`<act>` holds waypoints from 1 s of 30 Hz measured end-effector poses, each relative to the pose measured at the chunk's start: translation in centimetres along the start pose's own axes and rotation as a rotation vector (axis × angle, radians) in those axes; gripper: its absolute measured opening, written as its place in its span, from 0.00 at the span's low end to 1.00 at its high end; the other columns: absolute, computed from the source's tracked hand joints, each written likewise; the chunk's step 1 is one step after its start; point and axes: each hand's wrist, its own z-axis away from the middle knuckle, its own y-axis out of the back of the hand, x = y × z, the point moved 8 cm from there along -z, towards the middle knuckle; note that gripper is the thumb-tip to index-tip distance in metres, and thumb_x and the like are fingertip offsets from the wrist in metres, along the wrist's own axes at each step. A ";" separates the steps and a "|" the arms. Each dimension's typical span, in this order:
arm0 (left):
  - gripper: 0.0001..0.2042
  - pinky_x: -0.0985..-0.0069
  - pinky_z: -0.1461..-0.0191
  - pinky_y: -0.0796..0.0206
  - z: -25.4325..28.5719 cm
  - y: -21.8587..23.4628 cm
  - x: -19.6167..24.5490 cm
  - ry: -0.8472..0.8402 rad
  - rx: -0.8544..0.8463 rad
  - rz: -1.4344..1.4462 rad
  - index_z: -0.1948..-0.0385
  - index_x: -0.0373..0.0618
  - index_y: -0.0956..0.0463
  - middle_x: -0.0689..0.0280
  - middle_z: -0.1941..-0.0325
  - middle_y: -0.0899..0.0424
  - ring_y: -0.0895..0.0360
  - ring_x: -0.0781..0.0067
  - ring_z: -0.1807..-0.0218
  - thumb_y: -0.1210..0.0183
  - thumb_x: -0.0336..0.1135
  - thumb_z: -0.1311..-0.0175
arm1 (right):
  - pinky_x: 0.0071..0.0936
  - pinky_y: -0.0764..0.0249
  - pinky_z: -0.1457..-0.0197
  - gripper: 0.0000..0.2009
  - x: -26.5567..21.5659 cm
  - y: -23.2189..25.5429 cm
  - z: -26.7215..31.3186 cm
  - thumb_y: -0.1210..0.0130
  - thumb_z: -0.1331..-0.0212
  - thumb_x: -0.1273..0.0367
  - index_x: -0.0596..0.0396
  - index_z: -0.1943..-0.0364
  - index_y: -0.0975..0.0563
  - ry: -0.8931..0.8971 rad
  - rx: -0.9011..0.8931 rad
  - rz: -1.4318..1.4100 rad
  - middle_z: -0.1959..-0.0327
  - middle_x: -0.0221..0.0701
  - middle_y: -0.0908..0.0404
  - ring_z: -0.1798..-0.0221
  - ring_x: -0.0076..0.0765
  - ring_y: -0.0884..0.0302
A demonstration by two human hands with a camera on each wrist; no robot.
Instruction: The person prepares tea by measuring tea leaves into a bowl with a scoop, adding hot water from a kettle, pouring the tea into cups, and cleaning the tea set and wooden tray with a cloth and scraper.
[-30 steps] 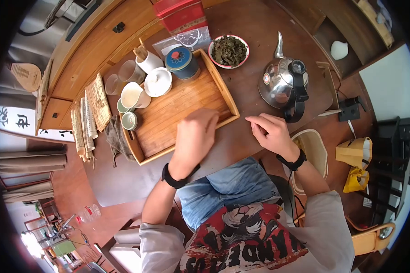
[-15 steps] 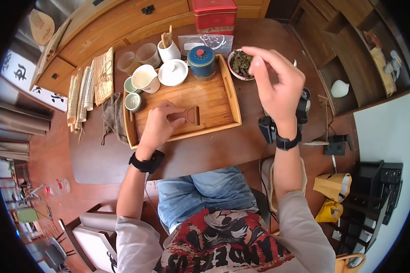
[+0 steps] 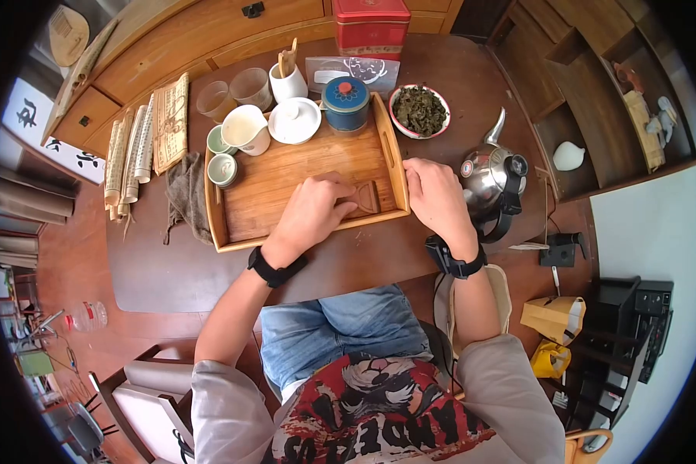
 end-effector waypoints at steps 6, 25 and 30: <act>0.11 0.55 0.46 0.18 -1.3 -2.1 -0.3 0.078 0.050 0.112 0.57 0.40 0.07 0.50 0.57 0.07 0.11 0.40 0.55 0.25 0.28 0.41 | 0.56 0.18 0.46 0.12 0.1 -0.2 -0.1 0.47 0.24 0.73 0.62 0.48 0.14 0.022 -0.007 0.006 0.55 0.54 0.10 0.50 0.67 0.12; 0.12 0.81 0.58 0.21 -1.6 -3.6 -0.1 0.483 0.061 0.994 0.48 0.25 0.11 0.60 0.62 0.06 0.13 0.80 0.64 0.28 0.24 0.27 | 0.48 0.15 0.52 0.15 -1.2 6.7 5.0 0.44 0.30 0.79 0.60 0.41 0.17 0.088 0.208 -0.058 0.57 0.40 0.10 0.57 0.56 0.10; 0.12 0.77 0.50 0.19 -7.5 -0.2 1.4 0.278 0.197 0.859 0.45 0.31 0.11 0.63 0.56 0.06 0.13 0.78 0.60 0.31 0.29 0.22 | 0.45 0.15 0.55 0.17 -1.2 8.7 6.5 0.43 0.32 0.81 0.59 0.41 0.17 0.075 0.260 -0.107 0.58 0.38 0.10 0.58 0.54 0.10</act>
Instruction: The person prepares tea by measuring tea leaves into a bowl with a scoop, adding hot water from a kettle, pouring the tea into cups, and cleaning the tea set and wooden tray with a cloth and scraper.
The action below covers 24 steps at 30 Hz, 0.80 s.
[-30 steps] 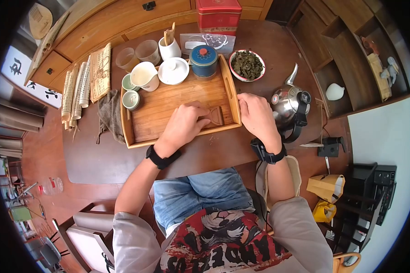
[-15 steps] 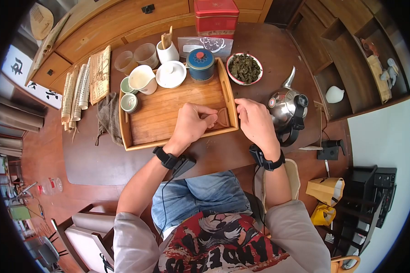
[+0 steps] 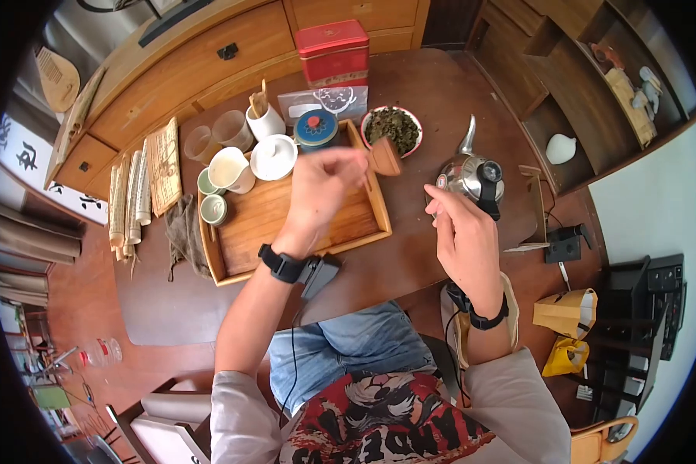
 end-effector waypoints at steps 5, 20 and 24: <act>0.10 0.69 0.51 0.17 -3.0 -2.8 7.8 -0.621 0.148 -0.647 0.49 0.38 0.09 0.53 0.54 0.05 0.06 0.59 0.57 0.32 0.24 0.28 | 0.45 0.15 0.55 0.16 0.3 -0.2 0.6 0.43 0.31 0.80 0.58 0.41 0.16 -0.005 -0.015 0.002 0.58 0.39 0.10 0.58 0.54 0.10; 0.08 0.71 0.51 0.17 1.2 0.2 5.6 -0.465 0.232 -0.618 0.54 0.37 0.10 0.58 0.61 0.05 0.06 0.67 0.60 0.28 0.24 0.33 | 0.47 0.15 0.55 0.12 1.1 -2.1 1.0 0.42 0.26 0.76 0.58 0.44 0.16 -0.010 -0.090 -0.023 0.58 0.41 0.12 0.59 0.56 0.11; 0.05 0.60 0.56 0.17 2.7 1.2 2.9 -0.505 0.155 -0.812 0.58 0.36 0.12 0.53 0.60 0.08 0.09 0.50 0.60 0.30 0.23 0.34 | 0.47 0.15 0.56 0.11 1.4 -3.1 1.1 0.42 0.25 0.74 0.58 0.43 0.16 -0.010 -0.125 -0.034 0.57 0.42 0.11 0.59 0.58 0.11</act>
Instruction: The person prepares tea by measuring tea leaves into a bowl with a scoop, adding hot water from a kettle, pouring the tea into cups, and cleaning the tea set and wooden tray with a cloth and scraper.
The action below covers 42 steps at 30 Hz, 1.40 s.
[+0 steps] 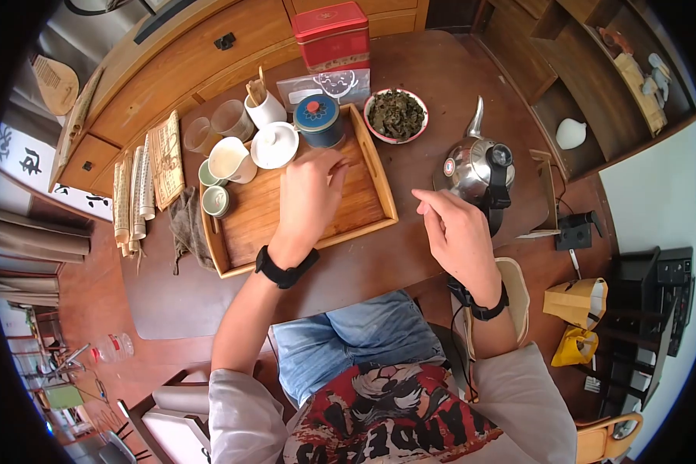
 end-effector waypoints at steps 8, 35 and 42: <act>0.06 0.55 0.51 0.16 -0.3 -3.3 -2.1 -0.033 -0.097 -0.292 0.60 0.34 0.11 0.50 0.56 0.07 0.10 0.42 0.56 0.35 0.21 0.33 | 0.48 0.15 0.58 0.10 0.2 -1.1 -0.9 0.41 0.25 0.73 0.57 0.46 0.14 -0.029 -0.019 0.022 0.57 0.44 0.12 0.60 0.59 0.11; 0.09 0.64 0.49 0.15 7.5 -0.9 2.5 -0.018 -0.205 0.052 0.53 0.36 0.11 0.55 0.52 0.07 0.08 0.53 0.55 0.32 0.22 0.34 | 0.54 0.18 0.50 0.13 1.1 -5.2 -0.7 0.44 0.25 0.73 0.64 0.42 0.17 -0.009 -0.141 0.016 0.55 0.48 0.14 0.54 0.64 0.13; 0.12 0.75 0.51 0.17 8.0 4.7 -5.5 0.458 -0.075 0.229 0.43 0.31 0.15 0.60 0.59 0.06 0.08 0.73 0.58 0.33 0.22 0.26 | 0.53 0.18 0.50 0.15 1.4 -5.2 -0.4 0.43 0.25 0.73 0.65 0.40 0.18 -0.005 -0.189 -0.046 0.55 0.48 0.15 0.53 0.63 0.14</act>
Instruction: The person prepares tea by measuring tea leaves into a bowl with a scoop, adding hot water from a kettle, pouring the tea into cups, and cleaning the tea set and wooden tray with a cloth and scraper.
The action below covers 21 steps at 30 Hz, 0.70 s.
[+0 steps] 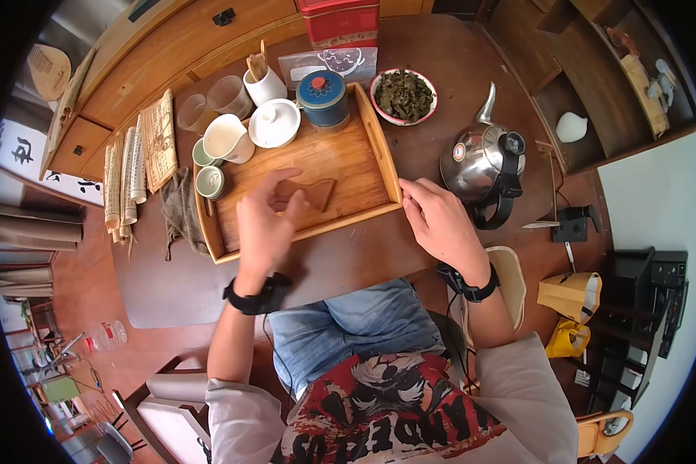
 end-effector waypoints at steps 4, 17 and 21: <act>0.11 0.77 0.54 0.16 -0.6 2.5 -3.4 0.101 -0.106 0.032 0.46 0.31 0.13 0.57 0.61 0.05 0.06 0.74 0.59 0.34 0.23 0.27 | 0.53 0.18 0.50 0.15 0.1 0.0 -0.1 0.43 0.25 0.73 0.65 0.40 0.18 0.011 -0.003 -0.012 0.55 0.47 0.15 0.54 0.63 0.14; 0.13 0.74 0.57 0.20 0.3 7.3 -3.8 -0.036 -0.368 -0.335 0.51 0.31 0.10 0.60 0.59 0.06 0.10 0.74 0.61 0.23 0.23 0.36 | 0.53 0.19 0.51 0.15 0.2 0.1 0.0 0.42 0.25 0.73 0.67 0.41 0.19 0.007 -0.024 -0.037 0.56 0.48 0.16 0.55 0.63 0.15; 0.13 0.69 0.54 0.20 0.5 5.5 -2.3 -0.171 -0.373 -0.341 0.52 0.33 0.09 0.54 0.58 0.07 0.09 0.60 0.60 0.23 0.25 0.37 | 0.52 0.19 0.51 0.15 0.2 0.1 -0.1 0.42 0.25 0.73 0.67 0.40 0.19 -0.008 -0.035 -0.046 0.56 0.47 0.16 0.56 0.63 0.15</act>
